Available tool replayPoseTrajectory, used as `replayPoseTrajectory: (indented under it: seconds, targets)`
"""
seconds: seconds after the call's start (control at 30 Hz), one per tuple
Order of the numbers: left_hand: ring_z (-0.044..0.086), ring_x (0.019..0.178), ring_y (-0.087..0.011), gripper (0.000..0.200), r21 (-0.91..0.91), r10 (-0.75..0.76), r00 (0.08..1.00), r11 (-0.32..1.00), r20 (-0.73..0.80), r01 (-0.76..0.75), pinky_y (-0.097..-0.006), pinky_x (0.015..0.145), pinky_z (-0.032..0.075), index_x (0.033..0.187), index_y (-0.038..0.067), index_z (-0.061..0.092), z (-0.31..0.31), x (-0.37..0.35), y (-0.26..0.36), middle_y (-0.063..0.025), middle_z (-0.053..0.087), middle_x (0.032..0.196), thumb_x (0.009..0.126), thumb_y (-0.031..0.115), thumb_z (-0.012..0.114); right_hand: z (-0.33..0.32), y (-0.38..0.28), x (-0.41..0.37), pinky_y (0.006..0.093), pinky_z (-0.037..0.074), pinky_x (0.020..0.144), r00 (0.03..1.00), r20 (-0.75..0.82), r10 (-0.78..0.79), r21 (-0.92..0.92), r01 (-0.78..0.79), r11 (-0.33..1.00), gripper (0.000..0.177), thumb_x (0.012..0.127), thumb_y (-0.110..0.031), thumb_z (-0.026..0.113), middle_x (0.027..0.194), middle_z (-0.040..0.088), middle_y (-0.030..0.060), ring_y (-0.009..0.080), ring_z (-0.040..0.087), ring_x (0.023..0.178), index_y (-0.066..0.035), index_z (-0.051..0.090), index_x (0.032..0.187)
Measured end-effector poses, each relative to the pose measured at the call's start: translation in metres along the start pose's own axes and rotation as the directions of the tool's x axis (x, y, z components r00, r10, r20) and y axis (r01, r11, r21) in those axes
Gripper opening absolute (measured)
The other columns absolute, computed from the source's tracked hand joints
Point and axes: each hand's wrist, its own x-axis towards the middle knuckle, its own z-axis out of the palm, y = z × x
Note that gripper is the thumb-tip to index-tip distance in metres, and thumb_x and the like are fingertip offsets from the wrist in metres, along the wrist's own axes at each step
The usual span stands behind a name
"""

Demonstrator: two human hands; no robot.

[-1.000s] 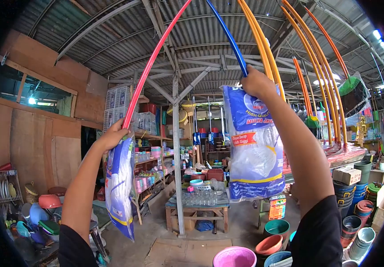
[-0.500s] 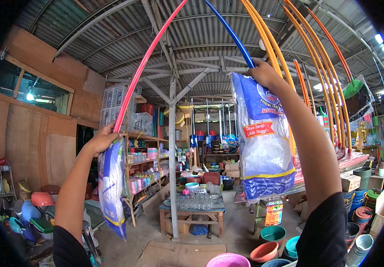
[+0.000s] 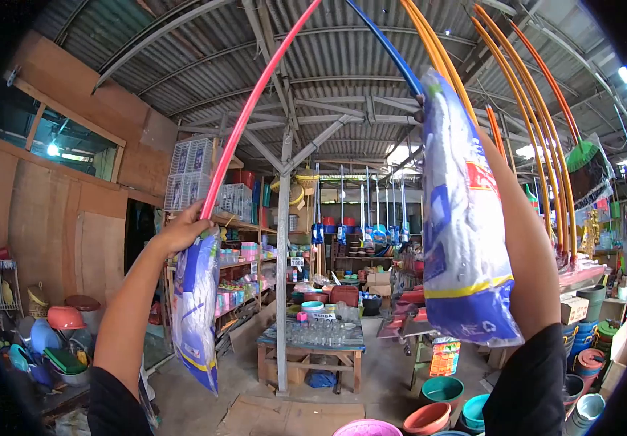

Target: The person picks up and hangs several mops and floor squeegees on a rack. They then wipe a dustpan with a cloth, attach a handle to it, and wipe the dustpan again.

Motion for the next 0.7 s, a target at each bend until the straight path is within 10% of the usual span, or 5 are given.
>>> replayPoseTrajectory:
  seconds: [0.7]
  targets:
    - [0.049, 0.113, -0.0179, 0.06, -0.075, -0.059, 0.996, 0.995, 0.064, 0.064, -0.0279, 0.096, 0.038, 0.144, 0.003, 0.025, -0.001, -0.004, 0.013, -0.0129, 0.049, 0.131, 0.091, 0.012, 0.052, -0.008, -0.007, -0.009, 0.0302, 0.051, 0.074, 0.996, -0.084, 0.009, -0.086, -0.016, 0.996, 0.036, 0.093, -0.032, 0.052, 0.098, 0.065, 0.0048, 0.0141, 0.063, 0.083, -0.004, 0.06, 0.113]
